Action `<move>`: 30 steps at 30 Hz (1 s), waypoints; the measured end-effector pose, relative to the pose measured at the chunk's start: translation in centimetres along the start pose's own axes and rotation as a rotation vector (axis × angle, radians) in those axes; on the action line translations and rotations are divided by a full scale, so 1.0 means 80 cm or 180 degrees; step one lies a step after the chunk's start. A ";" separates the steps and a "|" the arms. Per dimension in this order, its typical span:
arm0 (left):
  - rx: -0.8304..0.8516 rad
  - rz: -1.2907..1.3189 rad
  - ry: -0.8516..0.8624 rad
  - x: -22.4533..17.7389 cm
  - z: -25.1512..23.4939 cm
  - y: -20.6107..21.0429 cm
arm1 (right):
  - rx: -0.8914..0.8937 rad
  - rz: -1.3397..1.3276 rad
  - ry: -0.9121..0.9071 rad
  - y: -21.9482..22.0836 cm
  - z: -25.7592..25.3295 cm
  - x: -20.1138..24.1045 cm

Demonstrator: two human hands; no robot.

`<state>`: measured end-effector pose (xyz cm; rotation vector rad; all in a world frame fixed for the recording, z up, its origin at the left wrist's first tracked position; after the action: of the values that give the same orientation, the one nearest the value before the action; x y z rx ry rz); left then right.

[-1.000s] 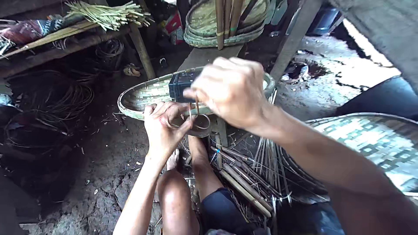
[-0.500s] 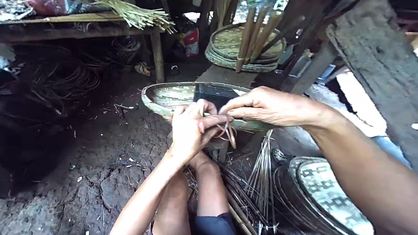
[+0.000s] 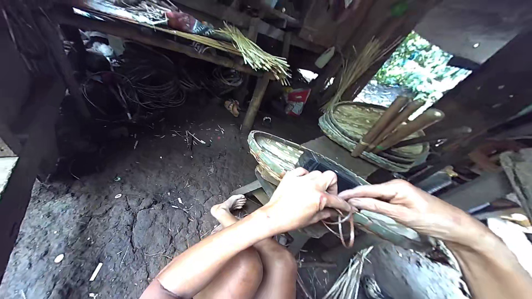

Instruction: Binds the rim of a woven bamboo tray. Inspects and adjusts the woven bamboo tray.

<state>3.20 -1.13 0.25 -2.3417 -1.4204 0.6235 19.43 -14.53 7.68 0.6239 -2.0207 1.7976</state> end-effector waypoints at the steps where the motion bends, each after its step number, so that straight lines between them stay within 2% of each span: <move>1: -0.0018 0.0026 -0.0013 0.000 0.001 0.000 | -0.0064 0.0022 -0.0049 0.002 -0.001 -0.001; 5: -0.0015 0.0057 -0.0023 0.000 0.002 -0.001 | -0.0390 0.0661 -0.0295 0.014 -0.006 0.005; 10: 0.0001 -0.0053 0.0036 0.003 0.003 0.002 | -0.0304 0.0315 -0.0672 0.007 0.011 -0.005; 14: -0.0091 -0.0099 0.0094 0.002 0.005 0.000 | -0.0302 0.0175 -0.0649 0.006 0.008 -0.015; 16: -0.0171 -0.0100 0.0119 0.002 0.005 0.000 | -0.0459 0.0556 -0.0633 0.014 0.005 -0.013; 20: -0.0172 -0.0091 0.0116 0.001 -0.002 0.000 | -0.1062 0.2131 -0.0492 0.038 0.005 0.007; 22: -0.0127 -0.0079 0.0103 -0.001 -0.002 0.000 | -0.0992 0.2077 -0.0263 0.039 0.003 0.007; 25: -0.0092 -0.0090 0.0097 -0.005 0.003 -0.003 | -0.0148 0.1379 0.0207 0.027 -0.003 -0.022; 26: -0.0088 -0.0103 0.0111 -0.006 0.003 -0.003 | -0.0150 0.1424 0.0088 0.026 -0.005 -0.026; 28: -0.0100 -0.0160 0.0143 -0.005 0.002 0.000 | -0.0525 0.2222 -0.0198 0.026 -0.008 -0.013; 30: -0.0085 -0.0186 0.0146 -0.006 0.000 0.002 | -0.0730 0.2580 -0.0164 0.024 -0.009 -0.006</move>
<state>3.12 -1.62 0.29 -2.3104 -1.4795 0.5347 18.77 -13.57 5.93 -0.2785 -2.6971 1.8763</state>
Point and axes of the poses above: each hand's wrist, its own z-axis away from the middle knuckle, its own y-axis out of the palm, x = y × z, the point moved 2 cm from there along -z, towards the middle knuckle, and after that the axes turned 1 degree about y, right-handed, at the moved point
